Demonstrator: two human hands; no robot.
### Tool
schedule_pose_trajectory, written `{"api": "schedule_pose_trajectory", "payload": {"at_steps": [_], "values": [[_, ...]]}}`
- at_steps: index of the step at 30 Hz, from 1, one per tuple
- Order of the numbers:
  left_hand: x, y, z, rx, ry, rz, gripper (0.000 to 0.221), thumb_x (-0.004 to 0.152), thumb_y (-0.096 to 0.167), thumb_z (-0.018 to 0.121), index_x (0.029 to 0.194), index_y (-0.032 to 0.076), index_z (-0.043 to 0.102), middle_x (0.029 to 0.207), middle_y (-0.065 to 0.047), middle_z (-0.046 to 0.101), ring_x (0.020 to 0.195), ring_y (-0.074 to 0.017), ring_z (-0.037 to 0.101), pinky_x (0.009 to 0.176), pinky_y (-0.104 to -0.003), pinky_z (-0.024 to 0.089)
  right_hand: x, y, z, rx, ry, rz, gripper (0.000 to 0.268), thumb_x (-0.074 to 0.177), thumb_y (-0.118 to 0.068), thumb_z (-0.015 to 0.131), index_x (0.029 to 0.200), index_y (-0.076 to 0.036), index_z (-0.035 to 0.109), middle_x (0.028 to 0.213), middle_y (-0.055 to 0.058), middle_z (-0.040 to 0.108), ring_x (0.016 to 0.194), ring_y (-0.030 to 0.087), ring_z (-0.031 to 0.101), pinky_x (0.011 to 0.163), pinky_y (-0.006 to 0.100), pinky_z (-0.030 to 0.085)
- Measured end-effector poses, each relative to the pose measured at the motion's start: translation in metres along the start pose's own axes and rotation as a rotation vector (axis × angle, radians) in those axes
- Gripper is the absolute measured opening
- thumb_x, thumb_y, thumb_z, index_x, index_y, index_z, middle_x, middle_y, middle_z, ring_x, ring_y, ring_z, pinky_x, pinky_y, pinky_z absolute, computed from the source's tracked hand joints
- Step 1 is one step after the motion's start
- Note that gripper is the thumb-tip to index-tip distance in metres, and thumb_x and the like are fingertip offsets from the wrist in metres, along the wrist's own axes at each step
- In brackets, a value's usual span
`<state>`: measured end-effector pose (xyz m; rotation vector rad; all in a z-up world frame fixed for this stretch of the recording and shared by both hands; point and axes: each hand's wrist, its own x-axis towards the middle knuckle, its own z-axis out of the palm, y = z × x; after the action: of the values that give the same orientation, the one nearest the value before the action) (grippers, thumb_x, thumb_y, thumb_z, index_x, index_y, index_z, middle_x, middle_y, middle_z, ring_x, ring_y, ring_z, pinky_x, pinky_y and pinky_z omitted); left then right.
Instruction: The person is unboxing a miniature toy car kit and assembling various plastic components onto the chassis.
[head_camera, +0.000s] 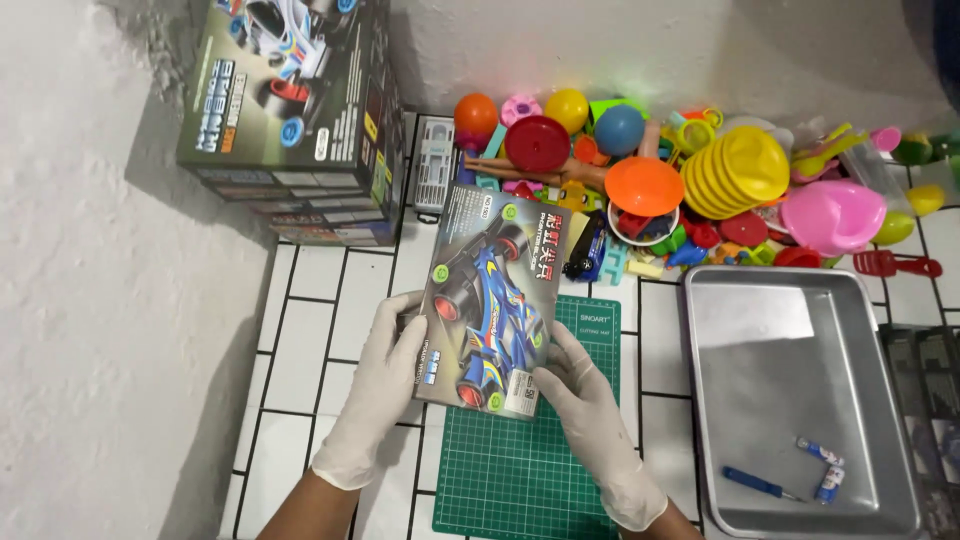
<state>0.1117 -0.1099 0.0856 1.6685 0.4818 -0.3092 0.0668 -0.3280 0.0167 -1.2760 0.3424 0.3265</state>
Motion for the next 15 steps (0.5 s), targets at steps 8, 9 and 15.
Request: {"api": "schedule_pose_trajectory", "payload": {"at_steps": [8, 9, 15], "values": [[0.006, 0.032, -0.001, -0.076, 0.037, 0.061, 0.037, 0.097, 0.023, 0.046, 0.129, 0.01, 0.059, 0.131, -0.006, 0.067, 0.12, -0.0145, 0.062, 0.101, -0.029, 0.049, 0.003, -0.063, 0.018, 0.069, 0.053, 0.083, 0.071, 0.09, -0.012, 0.059, 0.158, -0.012, 0.039, 0.144, 0.012, 0.06, 0.129, 0.021, 0.058, 0.107, 0.04, 0.053], [0.005, 0.032, -0.003, -0.065, 0.042, 0.105, 0.037, 0.098, 0.023, 0.047, 0.13, 0.009, 0.059, 0.132, -0.006, 0.067, 0.123, -0.0145, 0.06, 0.104, -0.029, 0.047, 0.0, -0.069, 0.021, 0.057, 0.072, 0.11, 0.072, 0.089, -0.011, 0.06, 0.157, -0.012, 0.039, 0.142, 0.011, 0.062, 0.125, 0.021, 0.06, 0.108, 0.038, 0.052], [-0.013, 0.045, -0.006, -0.085, -0.006, 0.076, 0.04, 0.097, 0.028, 0.049, 0.132, 0.009, 0.056, 0.133, -0.008, 0.065, 0.123, -0.0164, 0.061, 0.102, -0.031, 0.05, -0.02, -0.093, 0.019, -0.008, 0.101, 0.163, 0.079, 0.086, -0.015, 0.065, 0.159, -0.012, 0.037, 0.131, 0.011, 0.068, 0.117, 0.019, 0.063, 0.107, 0.036, 0.051]]}}
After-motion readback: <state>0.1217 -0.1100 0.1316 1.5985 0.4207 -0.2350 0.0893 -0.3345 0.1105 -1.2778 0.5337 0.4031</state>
